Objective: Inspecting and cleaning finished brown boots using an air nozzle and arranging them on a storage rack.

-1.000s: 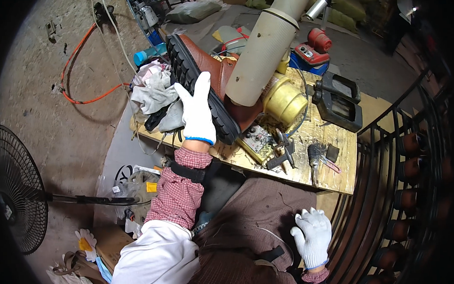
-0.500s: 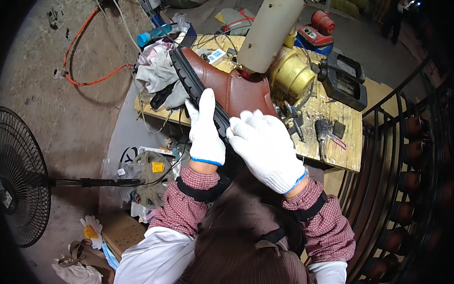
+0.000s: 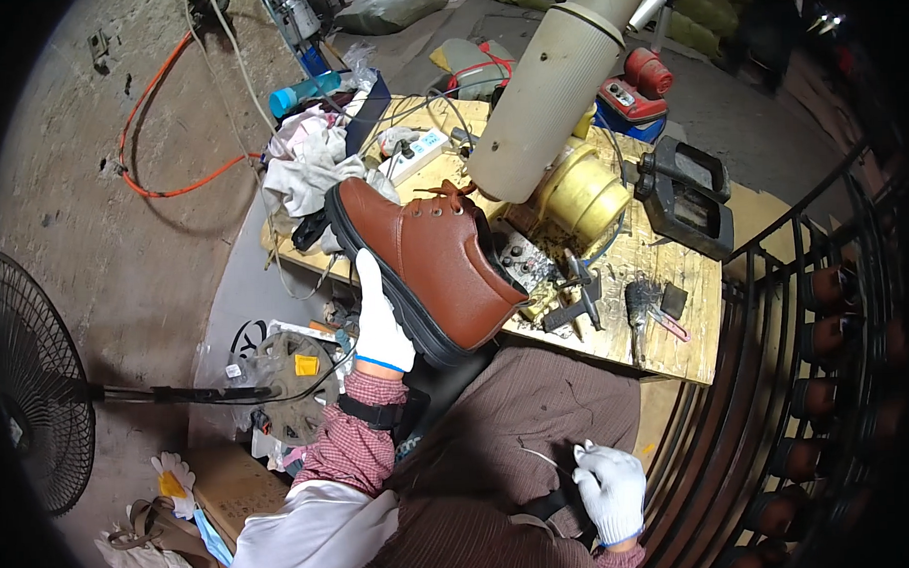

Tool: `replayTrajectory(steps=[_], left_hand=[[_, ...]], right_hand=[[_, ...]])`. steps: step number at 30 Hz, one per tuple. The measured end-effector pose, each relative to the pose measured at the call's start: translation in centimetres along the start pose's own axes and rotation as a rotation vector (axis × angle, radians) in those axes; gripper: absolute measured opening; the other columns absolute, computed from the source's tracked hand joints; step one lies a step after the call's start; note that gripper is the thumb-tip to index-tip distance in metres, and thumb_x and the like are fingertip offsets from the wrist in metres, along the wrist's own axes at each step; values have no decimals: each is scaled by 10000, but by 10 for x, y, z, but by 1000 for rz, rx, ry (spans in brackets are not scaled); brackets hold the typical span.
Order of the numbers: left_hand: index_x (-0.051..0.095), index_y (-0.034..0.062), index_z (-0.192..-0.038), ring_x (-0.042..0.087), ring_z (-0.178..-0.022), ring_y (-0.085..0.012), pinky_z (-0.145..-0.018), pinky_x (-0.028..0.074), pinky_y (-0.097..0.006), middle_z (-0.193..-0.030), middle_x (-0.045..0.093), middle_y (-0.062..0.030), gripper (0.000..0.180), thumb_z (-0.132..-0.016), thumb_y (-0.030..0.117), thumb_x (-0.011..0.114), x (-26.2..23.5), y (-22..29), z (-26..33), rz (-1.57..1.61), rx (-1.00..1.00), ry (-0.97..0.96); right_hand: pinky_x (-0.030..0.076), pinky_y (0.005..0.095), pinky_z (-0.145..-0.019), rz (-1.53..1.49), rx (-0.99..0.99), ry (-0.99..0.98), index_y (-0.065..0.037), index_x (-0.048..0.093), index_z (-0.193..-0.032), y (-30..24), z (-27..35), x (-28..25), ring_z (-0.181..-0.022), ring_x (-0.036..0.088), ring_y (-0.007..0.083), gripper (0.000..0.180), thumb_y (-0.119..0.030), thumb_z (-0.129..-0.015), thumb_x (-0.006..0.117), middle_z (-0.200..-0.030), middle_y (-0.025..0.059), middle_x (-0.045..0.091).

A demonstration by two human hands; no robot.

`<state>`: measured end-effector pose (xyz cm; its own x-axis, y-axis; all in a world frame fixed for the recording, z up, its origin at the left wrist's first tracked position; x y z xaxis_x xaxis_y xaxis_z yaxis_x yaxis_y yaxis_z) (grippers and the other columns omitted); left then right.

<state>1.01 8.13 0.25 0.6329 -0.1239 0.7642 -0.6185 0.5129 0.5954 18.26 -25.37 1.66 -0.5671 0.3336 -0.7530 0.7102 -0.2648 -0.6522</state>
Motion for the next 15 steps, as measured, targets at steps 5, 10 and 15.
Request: replayTrajectory(steps=[5,10,15], left_hand=[[401,128,-1580,491,-1413,-316,-1189,417,-478,-1592,460,-100,778,-1022,665,477,-7,-11,-33,74,12,-37],[414,167,-1568,503,-1395,-376,-1141,458,-550,-1605,440,-119,865,-952,771,488,-2,7,-45,88,39,134],[399,181,-1571,510,-1394,-353,-1152,446,-554,-1599,447,-106,852,-952,757,506,-2,4,-33,115,72,117]], right_hand=[[567,441,-855,13,67,38,-30,762,-876,11,12,-18,-920,740,340,150,-109,-749,755,-883,156,751],[565,440,-853,13,46,23,-26,746,-871,12,7,-14,-915,735,352,148,-78,-733,752,-894,162,749],[534,460,-922,225,-94,21,-31,720,-1166,-21,-27,-21,-1033,678,406,451,-338,-836,725,-1171,233,702]])
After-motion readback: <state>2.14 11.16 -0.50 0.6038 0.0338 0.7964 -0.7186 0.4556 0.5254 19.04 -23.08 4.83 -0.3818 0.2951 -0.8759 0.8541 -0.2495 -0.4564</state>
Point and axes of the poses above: each hand's wrist, its own z-axis away from the middle knuckle, its own x-axis out of the palm, y = z × x, the point moved 6 cm from there along -z, towards the middle knuckle
